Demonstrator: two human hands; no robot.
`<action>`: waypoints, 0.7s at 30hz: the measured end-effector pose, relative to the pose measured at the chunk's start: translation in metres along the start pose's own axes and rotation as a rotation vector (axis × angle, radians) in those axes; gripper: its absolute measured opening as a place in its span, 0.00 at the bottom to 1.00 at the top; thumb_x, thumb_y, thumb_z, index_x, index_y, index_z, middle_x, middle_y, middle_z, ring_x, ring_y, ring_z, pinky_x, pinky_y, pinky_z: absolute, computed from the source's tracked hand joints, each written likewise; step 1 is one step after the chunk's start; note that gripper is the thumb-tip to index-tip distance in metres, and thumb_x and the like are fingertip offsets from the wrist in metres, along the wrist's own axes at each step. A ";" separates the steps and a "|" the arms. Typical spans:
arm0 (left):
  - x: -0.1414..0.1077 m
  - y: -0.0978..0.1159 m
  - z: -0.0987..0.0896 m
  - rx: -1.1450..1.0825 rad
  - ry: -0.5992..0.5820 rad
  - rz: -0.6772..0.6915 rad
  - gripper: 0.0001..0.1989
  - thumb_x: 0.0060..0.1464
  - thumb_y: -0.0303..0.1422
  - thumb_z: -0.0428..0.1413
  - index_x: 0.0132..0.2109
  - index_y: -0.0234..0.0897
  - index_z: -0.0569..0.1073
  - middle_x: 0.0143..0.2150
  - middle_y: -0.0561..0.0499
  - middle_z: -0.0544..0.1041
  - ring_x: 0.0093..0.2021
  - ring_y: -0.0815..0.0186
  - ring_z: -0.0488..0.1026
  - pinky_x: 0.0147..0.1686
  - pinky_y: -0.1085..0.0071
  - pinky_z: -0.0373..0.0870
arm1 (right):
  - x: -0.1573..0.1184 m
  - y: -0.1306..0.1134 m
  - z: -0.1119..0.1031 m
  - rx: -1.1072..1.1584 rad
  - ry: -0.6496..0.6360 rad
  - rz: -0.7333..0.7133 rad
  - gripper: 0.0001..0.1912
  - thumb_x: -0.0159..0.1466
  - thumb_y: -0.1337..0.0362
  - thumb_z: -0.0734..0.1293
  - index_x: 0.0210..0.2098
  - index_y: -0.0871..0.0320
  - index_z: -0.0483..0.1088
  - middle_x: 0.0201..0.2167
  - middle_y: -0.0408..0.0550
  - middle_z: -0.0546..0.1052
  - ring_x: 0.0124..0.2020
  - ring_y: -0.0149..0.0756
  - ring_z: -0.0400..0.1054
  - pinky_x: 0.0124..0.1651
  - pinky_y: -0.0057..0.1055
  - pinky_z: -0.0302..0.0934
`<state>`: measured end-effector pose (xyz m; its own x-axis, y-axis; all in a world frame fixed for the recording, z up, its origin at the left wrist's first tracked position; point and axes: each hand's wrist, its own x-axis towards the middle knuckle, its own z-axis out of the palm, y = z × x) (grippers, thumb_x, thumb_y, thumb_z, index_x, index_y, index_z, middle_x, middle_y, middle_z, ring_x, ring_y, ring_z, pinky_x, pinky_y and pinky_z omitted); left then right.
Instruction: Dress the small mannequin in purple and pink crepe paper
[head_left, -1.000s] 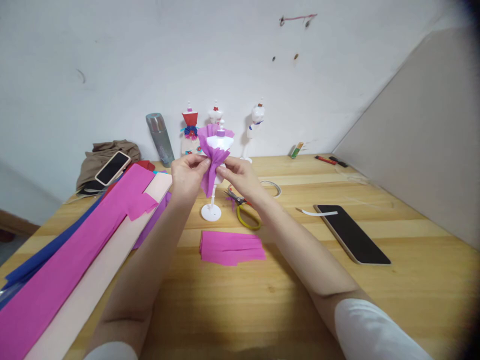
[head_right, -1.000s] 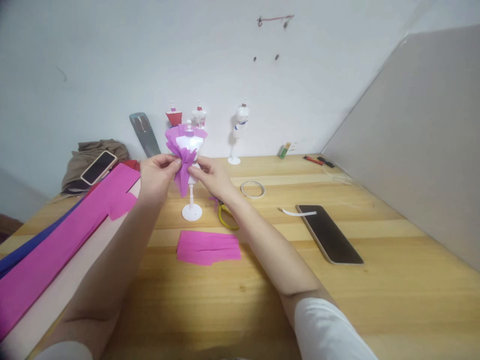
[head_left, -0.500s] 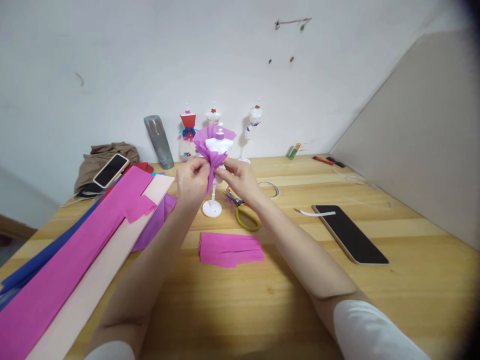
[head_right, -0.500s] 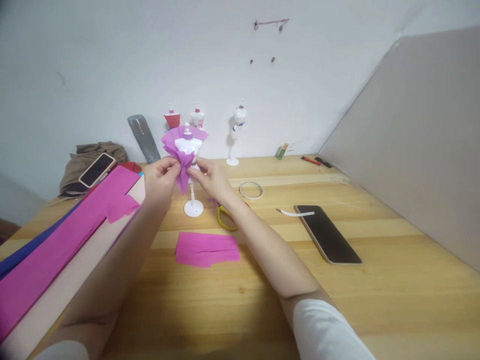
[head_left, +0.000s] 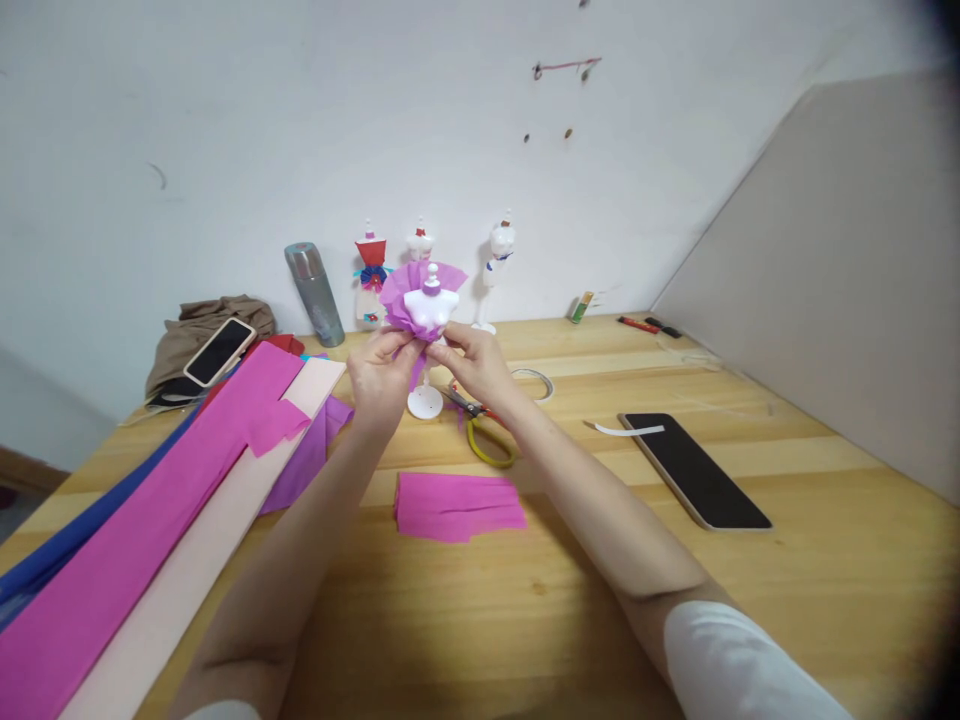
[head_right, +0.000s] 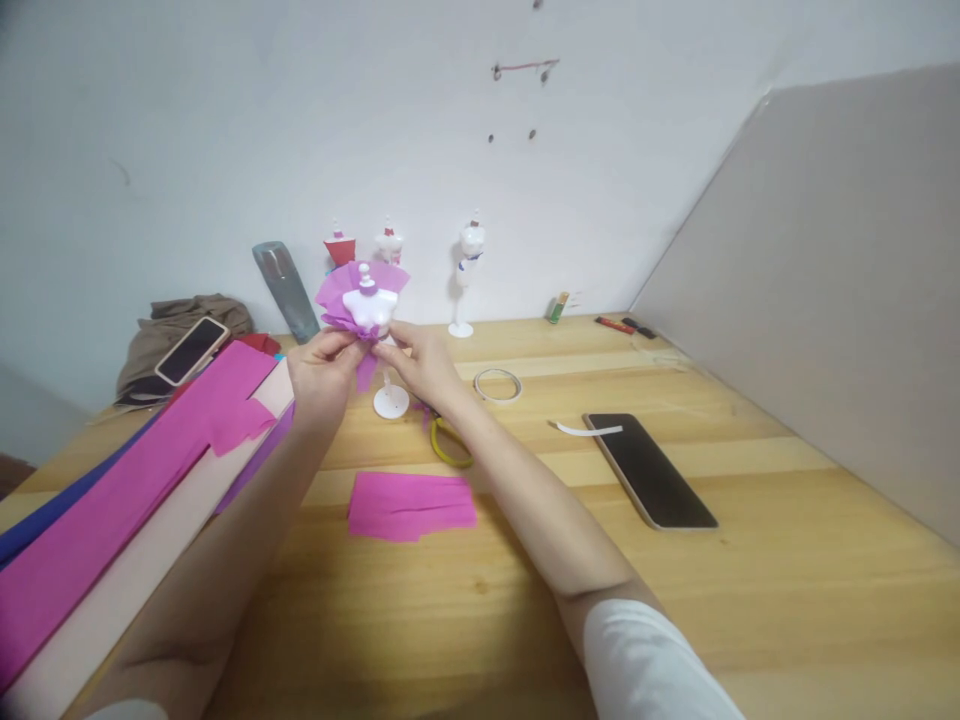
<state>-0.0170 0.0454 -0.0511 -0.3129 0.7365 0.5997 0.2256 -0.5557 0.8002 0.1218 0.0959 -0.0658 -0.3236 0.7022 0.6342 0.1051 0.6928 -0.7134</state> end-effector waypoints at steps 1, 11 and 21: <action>0.002 -0.001 -0.001 -0.032 -0.011 -0.012 0.08 0.48 0.37 0.67 0.26 0.39 0.81 0.31 0.51 0.80 0.36 0.64 0.76 0.43 0.67 0.74 | 0.000 -0.001 0.000 0.005 -0.002 -0.001 0.22 0.64 0.45 0.67 0.33 0.59 0.76 0.24 0.42 0.68 0.30 0.34 0.59 0.36 0.31 0.56; 0.007 -0.010 -0.001 -0.218 -0.031 -0.155 0.09 0.42 0.32 0.71 0.28 0.36 0.78 0.30 0.51 0.80 0.33 0.66 0.77 0.39 0.69 0.76 | -0.001 0.001 0.004 0.121 -0.027 0.054 0.22 0.63 0.45 0.68 0.34 0.60 0.76 0.25 0.41 0.67 0.30 0.33 0.58 0.36 0.32 0.56; -0.004 -0.003 0.005 0.061 -0.023 0.115 0.07 0.54 0.28 0.58 0.35 0.39 0.83 0.41 0.47 0.84 0.45 0.60 0.79 0.51 0.64 0.74 | 0.004 0.000 -0.006 0.267 -0.079 0.090 0.20 0.60 0.45 0.70 0.33 0.57 0.74 0.25 0.42 0.69 0.34 0.36 0.65 0.40 0.33 0.62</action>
<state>-0.0114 0.0465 -0.0555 -0.2602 0.6785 0.6869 0.3145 -0.6131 0.7247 0.1262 0.0998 -0.0608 -0.3973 0.7366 0.5473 -0.1110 0.5534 -0.8255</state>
